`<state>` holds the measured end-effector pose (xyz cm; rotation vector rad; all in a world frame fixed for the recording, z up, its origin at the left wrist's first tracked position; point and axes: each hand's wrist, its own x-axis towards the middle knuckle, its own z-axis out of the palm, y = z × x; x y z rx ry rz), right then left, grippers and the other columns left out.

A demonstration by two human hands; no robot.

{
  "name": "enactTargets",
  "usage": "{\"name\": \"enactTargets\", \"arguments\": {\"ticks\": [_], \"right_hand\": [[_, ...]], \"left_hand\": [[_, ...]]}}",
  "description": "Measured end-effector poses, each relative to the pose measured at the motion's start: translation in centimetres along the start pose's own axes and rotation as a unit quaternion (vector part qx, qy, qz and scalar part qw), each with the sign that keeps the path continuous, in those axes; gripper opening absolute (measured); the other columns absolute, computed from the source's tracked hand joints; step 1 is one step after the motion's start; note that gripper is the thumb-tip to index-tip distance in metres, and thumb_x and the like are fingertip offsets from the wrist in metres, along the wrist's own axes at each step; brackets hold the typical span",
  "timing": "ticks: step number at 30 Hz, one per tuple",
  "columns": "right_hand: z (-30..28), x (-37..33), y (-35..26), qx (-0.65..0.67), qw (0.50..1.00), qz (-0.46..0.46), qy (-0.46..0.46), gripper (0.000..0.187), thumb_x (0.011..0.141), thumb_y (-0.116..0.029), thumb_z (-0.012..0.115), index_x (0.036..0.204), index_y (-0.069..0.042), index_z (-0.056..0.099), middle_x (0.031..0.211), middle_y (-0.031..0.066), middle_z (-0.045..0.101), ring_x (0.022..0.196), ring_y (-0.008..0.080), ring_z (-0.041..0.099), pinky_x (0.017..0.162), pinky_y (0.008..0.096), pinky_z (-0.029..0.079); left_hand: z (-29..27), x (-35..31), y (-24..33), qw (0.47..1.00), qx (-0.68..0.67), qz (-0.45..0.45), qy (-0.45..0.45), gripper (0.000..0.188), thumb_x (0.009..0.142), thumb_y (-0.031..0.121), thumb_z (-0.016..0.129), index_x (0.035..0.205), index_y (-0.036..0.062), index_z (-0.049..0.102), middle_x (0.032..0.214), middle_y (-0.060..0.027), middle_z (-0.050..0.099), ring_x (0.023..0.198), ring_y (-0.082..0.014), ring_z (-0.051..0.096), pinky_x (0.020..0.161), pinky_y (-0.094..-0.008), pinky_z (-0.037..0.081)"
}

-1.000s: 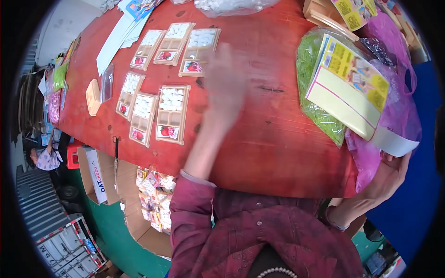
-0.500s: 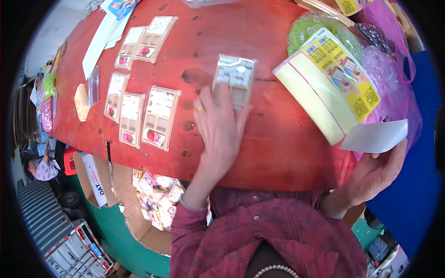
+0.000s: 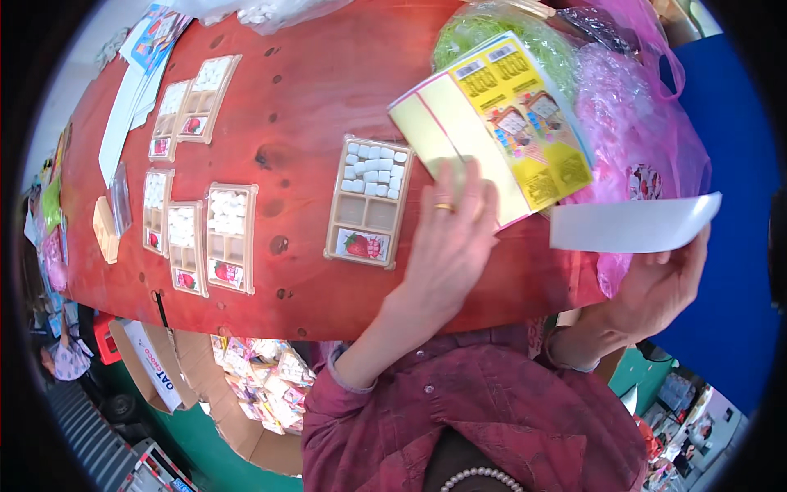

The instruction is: Applying adhesive labels to small plastic trays containing white cubes and placing them into a cardboard box.

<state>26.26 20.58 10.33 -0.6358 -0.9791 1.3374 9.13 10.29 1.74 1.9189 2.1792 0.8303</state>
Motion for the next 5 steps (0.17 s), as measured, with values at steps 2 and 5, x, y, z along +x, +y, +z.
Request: {"name": "enactTargets", "arguments": {"ticks": [2,5], "right_hand": [[-0.4,0.4,-1.1,0.017,0.999,-0.002,-0.027,0.024,0.094,-0.015,0.047,0.104,0.005,0.054,0.073,0.0039,0.05,0.055,0.0097,0.039,0.061,0.0267,0.041],[1.4,-0.3,-0.5,-0.109,0.98,-0.11,0.124,0.025,0.093,-0.017,0.049,0.105,0.005,0.054,0.074,0.0056,0.05,0.057,0.0099,0.039,0.071,0.0292,0.046]], "left_hand": [[1.3,0.6,1.3,0.996,-0.078,0.04,0.001,0.046,0.075,0.011,0.065,0.116,-0.0053,0.052,0.132,-0.0217,0.038,0.126,-0.0425,0.034,0.101,-0.0519,0.033],[1.9,1.1,1.9,0.966,-0.251,0.048,-0.028,0.051,0.078,0.007,0.066,0.124,0.0013,0.046,0.14,-0.0217,0.031,0.133,-0.0427,0.024,0.106,-0.0467,0.03]]}}
